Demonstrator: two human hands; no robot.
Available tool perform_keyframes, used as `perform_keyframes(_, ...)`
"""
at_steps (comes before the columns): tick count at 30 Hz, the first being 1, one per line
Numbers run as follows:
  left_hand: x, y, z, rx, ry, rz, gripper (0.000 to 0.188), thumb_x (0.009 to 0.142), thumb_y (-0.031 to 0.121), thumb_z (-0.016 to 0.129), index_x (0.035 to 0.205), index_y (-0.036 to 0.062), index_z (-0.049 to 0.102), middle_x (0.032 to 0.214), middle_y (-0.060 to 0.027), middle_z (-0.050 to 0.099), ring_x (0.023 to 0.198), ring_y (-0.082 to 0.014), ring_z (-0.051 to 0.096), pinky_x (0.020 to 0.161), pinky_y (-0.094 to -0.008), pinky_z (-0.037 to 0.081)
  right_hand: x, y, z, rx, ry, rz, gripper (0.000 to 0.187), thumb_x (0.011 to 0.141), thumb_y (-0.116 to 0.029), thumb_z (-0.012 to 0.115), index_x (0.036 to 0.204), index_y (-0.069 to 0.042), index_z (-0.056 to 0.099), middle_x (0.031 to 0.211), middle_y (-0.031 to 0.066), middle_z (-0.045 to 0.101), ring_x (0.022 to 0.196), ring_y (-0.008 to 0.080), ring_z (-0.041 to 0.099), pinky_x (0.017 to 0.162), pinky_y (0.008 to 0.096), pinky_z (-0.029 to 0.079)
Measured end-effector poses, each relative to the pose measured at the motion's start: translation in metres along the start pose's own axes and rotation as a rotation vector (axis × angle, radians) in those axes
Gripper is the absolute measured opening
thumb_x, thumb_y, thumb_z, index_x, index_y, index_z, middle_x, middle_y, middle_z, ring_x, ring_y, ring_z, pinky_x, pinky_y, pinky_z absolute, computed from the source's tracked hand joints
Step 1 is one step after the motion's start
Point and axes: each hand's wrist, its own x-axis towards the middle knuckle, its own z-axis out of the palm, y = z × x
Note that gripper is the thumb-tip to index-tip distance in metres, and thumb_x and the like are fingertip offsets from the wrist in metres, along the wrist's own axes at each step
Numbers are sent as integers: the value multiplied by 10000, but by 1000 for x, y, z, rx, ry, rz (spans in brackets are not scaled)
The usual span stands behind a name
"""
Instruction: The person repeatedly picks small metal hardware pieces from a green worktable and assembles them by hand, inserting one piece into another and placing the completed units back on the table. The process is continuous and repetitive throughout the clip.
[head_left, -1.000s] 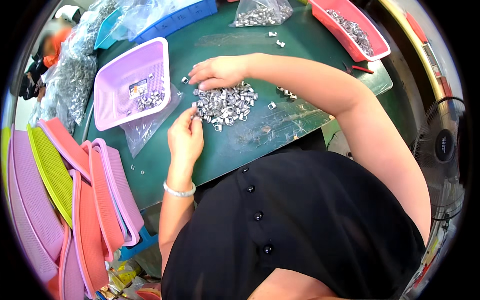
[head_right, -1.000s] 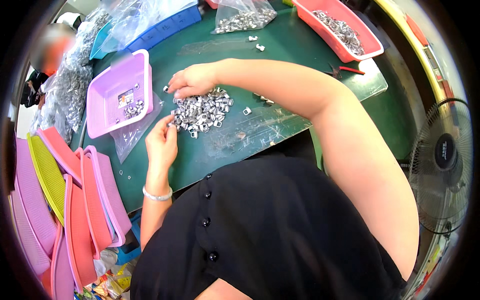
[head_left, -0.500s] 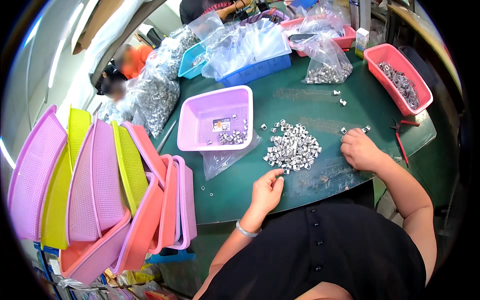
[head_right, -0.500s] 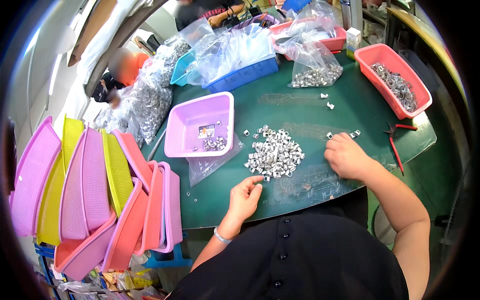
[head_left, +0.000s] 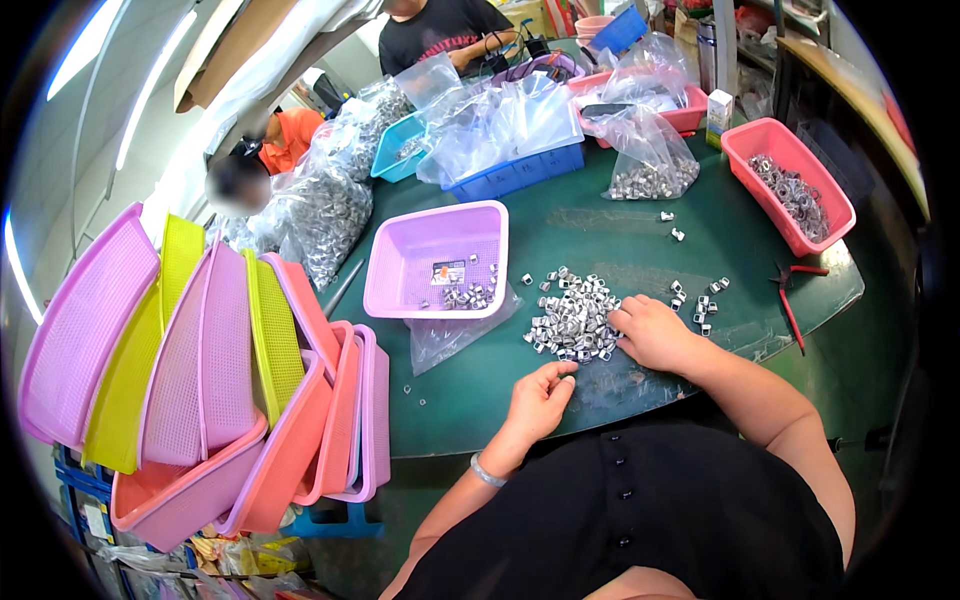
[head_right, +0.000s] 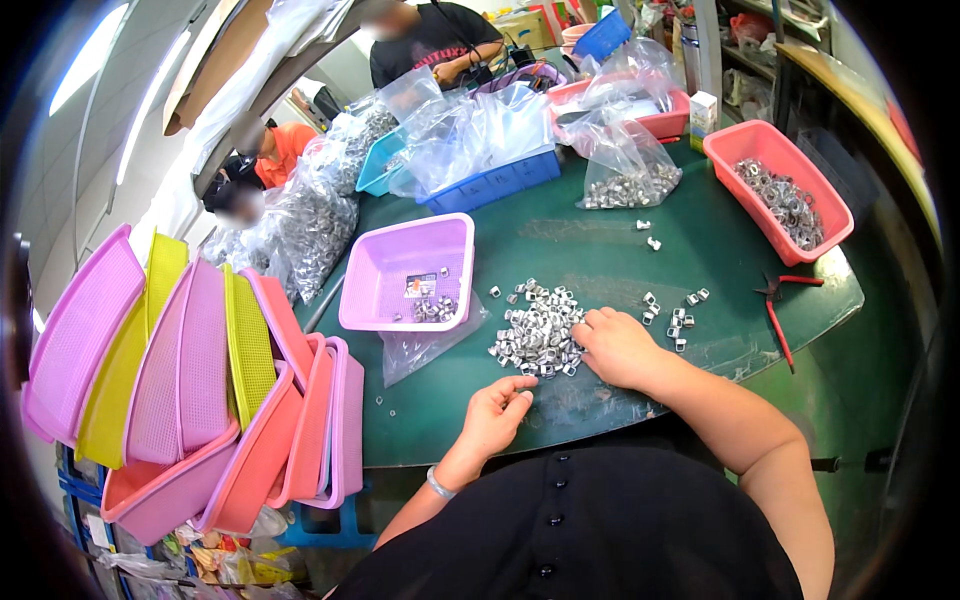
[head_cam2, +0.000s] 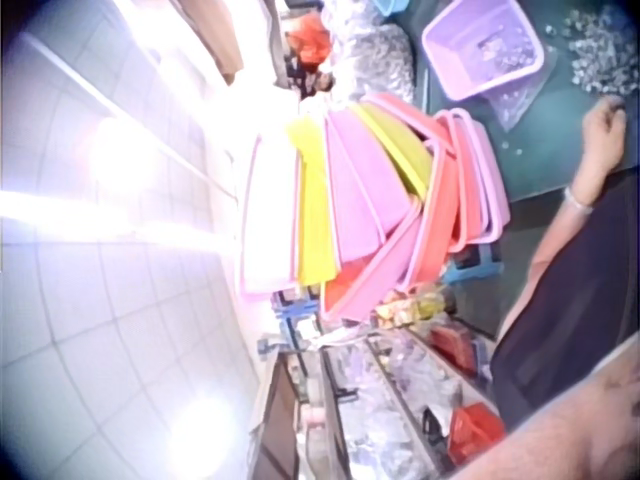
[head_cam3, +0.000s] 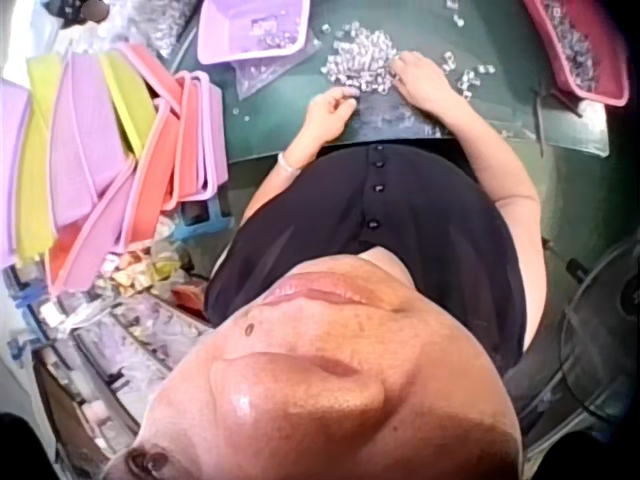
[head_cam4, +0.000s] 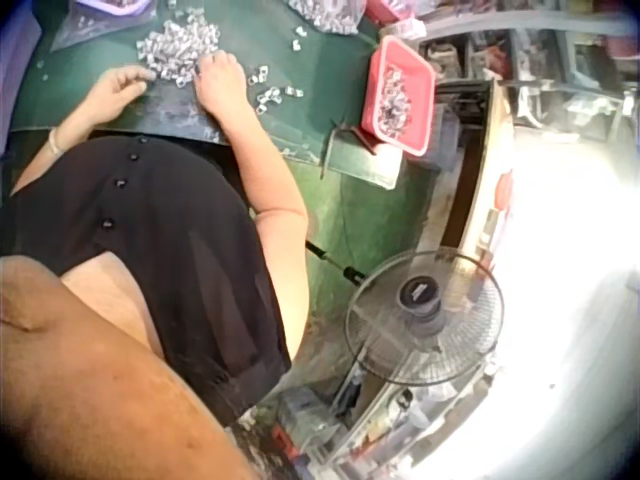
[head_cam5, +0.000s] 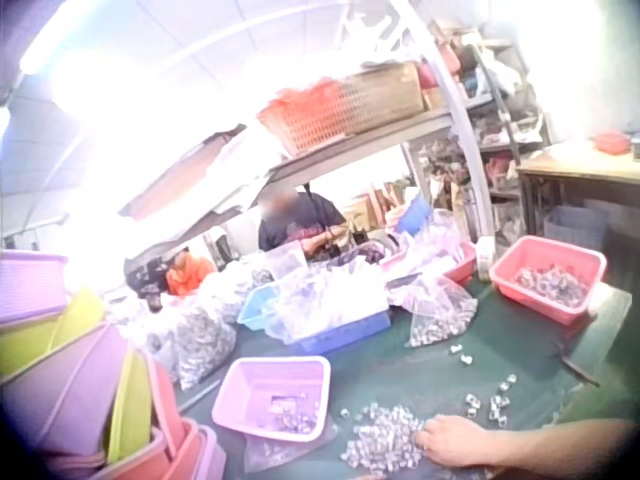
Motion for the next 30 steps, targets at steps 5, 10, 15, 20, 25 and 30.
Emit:
perform_keyframes(5, 1, -4, 3, -72, -93, -68, 201, 838, 74, 537, 1021, 22, 603, 566, 105, 410, 534, 2, 340, 509, -173, 307, -3, -2, -1, 98, 30, 13, 174, 688, -81, 571, 860, -56, 558, 843, 110, 521, 815, 288, 535, 713, 384, 450)
perform_keyframes(10, 5, -5, 5, -88, -124, -74, 203, 840, 77, 536, 1023, 20, 604, 623, 90, 462, 560, 4, 367, 518, -167, 321, -6, -6, -4, 226, 34, 55, 145, 687, -54, 577, 831, -52, 558, 844, 109, 525, 825, 298, 538, 714, 394, 452)
perform_keyframes(15, 10, -8, 12, -236, -136, -75, 194, 823, 95, 555, 995, 26, 613, 622, 83, 504, 544, 0, 396, 496, -178, 338, -8, 0, 0, 426, 156, 69, 129, 697, -49, 602, 823, -36, 577, 825, 118, 564, 804, 310, 556, 701, 387, 454)
perform_keyframes(20, 15, 16, 12, -479, -214, -185, 166, 843, 57, 520, 983, 31, 606, 615, 80, 468, 506, 1, 355, 455, -154, 289, -10, -8, 0, 755, 184, 292, 196, 807, -40, 579, 992, 25, 567, 866, 87, 622, 780, 138, 592, 704, 267, 474)
perform_keyframes(25, 17, 26, 9, -688, -227, -260, 158, 854, 72, 505, 969, 3, 588, 578, 60, 414, 472, -21, 331, 432, -160, 268, -6, -17, 2, 1534, 64, 432, 159, 862, -27, 504, 1011, 16, 539, 895, 79, 611, 730, 115, 580, 649, 241, 477)
perform_keyframes(30, 21, 24, 13, -776, -267, -289, 142, 851, 84, 528, 956, 10, 586, 587, 57, 443, 480, -14, 361, 437, -152, 297, -13, -20, 7, 1698, 108, 453, 138, 875, -68, 502, 987, -10, 557, 928, 84, 618, 786, 128, 578, 677, 247, 462)
